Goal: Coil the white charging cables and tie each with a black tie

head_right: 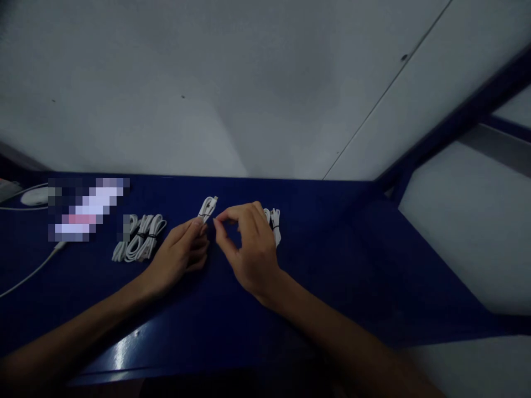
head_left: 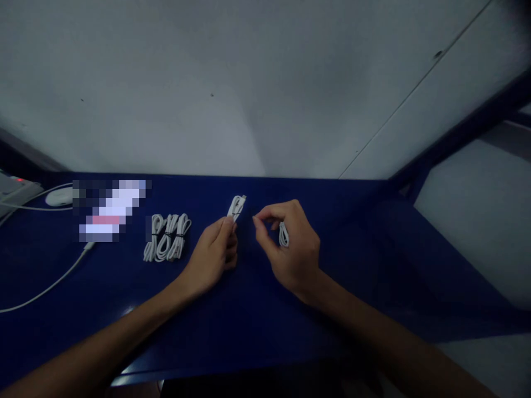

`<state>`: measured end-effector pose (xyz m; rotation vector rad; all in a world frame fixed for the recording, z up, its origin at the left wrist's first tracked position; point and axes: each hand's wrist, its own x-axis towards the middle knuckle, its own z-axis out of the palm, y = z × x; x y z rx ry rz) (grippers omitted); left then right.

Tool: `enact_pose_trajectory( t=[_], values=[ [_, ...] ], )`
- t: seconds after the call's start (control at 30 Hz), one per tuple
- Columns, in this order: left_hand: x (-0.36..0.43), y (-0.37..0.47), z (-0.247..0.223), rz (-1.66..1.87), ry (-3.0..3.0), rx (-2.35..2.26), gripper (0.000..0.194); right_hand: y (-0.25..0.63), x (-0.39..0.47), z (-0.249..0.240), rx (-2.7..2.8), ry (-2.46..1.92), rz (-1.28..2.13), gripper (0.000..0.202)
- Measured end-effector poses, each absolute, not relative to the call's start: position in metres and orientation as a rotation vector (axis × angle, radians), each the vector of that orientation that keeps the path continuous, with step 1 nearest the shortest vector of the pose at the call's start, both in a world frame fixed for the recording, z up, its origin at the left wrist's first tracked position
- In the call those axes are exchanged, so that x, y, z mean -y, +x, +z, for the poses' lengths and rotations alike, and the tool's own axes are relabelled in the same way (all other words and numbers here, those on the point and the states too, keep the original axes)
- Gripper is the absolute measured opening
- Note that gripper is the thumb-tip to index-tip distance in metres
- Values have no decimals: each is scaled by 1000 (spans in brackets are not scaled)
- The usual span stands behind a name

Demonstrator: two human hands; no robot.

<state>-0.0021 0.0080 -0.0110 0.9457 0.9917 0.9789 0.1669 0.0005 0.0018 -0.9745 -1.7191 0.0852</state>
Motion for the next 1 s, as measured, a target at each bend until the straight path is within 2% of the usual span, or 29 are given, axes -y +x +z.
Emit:
enact_pose_trajectory(
  t=[0.13, 0.77, 0.87, 1.0],
  values=[
    [-1, -1, -10, 906, 954, -946, 41, 163, 2, -6, 1803, -914, -14, 18],
    [9, -2, -5, 883, 973, -888, 46, 164, 5, -11, 1889, -915, 14, 20],
    [6, -1, 0, 917, 914, -854, 47, 164, 7, -7, 1779, -1036, 190, 15],
    [4, -4, 12, 827, 822, -690, 45, 172, 3, -2, 1620, -1132, 786, 40]
  ],
)
